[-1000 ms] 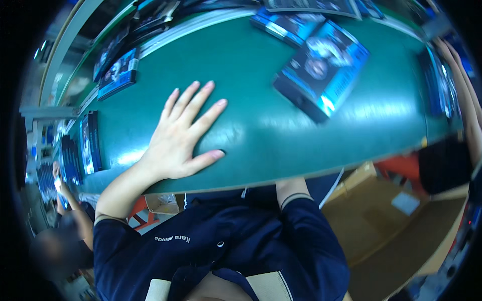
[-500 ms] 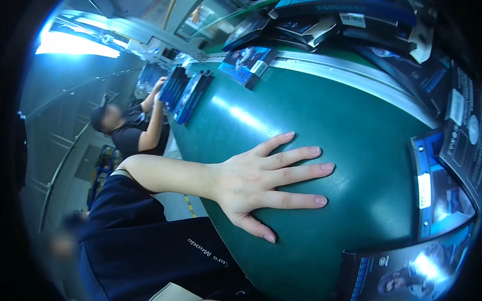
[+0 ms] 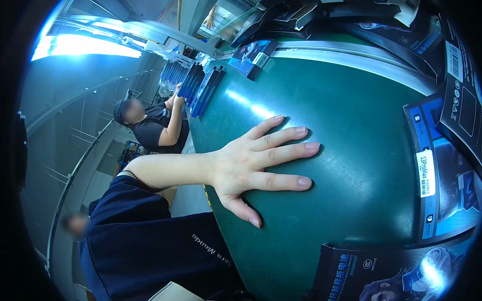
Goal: Placing electronic components in retail packaging and then into bulk shipping boxes at an assembly line.
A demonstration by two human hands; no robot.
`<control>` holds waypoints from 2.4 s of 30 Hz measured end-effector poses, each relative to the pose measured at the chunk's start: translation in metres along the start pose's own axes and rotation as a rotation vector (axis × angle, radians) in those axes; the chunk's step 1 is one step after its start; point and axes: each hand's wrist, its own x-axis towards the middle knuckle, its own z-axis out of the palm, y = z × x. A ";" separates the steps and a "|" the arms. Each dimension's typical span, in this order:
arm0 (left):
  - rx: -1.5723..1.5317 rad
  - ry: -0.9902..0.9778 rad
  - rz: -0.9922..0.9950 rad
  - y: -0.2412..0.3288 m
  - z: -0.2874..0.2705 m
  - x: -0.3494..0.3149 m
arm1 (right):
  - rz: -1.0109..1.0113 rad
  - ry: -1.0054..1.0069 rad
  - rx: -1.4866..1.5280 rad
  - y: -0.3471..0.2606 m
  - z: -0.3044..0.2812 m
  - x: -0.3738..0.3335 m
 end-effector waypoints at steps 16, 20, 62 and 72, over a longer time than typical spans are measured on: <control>-0.049 0.062 0.018 -0.001 -0.001 0.003 | 0.118 0.011 -0.621 0.225 -0.105 -0.001; -0.098 0.159 0.056 0.000 0.003 -0.002 | 0.145 -0.009 -0.888 0.261 -0.102 -0.004; -0.071 0.278 -0.009 0.047 -0.016 -0.088 | -1.767 0.814 -1.927 0.158 0.156 -0.122; -0.029 0.315 0.210 0.028 -0.009 -0.075 | -1.369 1.506 -1.992 -0.036 0.152 -0.203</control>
